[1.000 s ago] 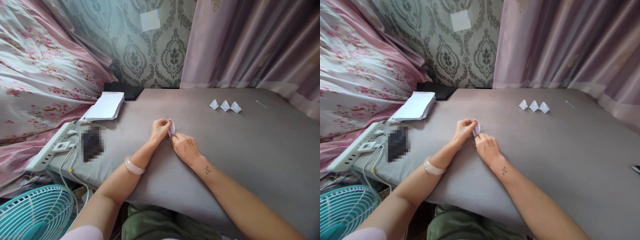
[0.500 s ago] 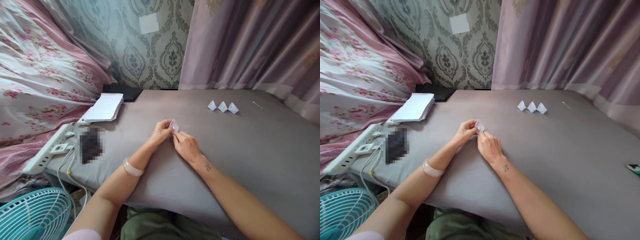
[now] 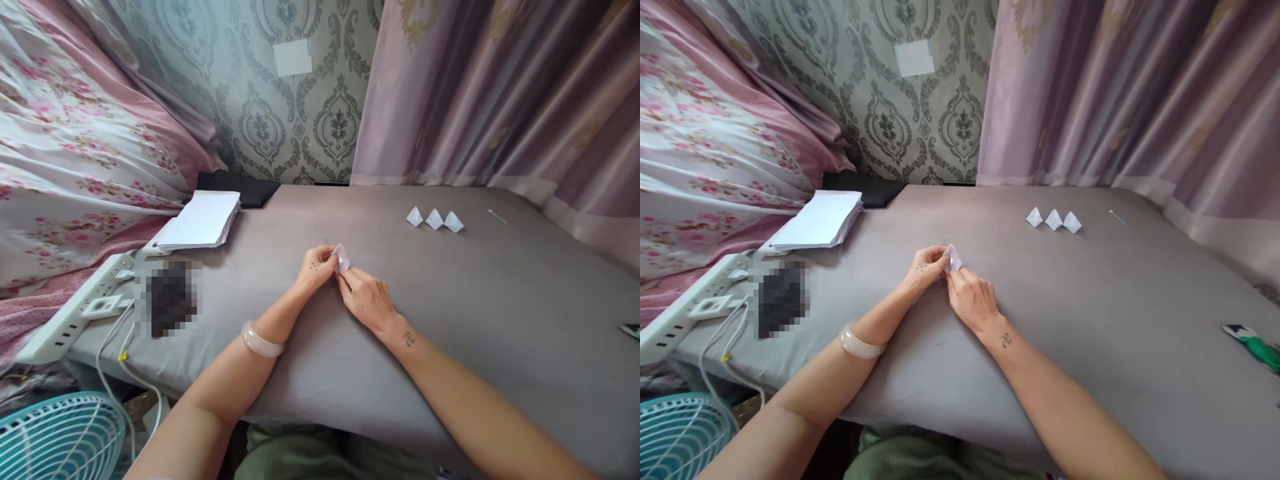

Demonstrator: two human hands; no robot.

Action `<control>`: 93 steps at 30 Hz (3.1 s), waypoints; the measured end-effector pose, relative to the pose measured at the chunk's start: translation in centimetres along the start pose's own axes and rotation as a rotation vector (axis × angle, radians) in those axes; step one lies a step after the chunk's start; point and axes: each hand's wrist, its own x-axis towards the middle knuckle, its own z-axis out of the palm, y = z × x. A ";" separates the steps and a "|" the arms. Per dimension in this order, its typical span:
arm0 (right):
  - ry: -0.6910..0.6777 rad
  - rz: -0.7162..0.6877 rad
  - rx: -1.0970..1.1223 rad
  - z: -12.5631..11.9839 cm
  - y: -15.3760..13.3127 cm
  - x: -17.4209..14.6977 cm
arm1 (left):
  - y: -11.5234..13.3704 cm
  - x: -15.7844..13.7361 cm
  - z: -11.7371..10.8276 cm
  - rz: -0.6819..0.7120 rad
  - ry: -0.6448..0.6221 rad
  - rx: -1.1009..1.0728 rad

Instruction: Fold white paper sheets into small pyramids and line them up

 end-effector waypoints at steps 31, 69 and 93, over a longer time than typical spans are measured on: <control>-0.042 0.475 -0.182 0.8 15.8 8.9 | 1.5 2.2 -1.3 -0.416 0.018 -0.077; -0.038 0.487 0.090 -0.7 13.1 5.8 | 1.0 1.0 -1.1 -0.305 0.007 -0.034; 0.011 0.670 0.056 2.1 18.7 12.8 | 0.9 2.5 -1.2 -0.394 -0.010 0.014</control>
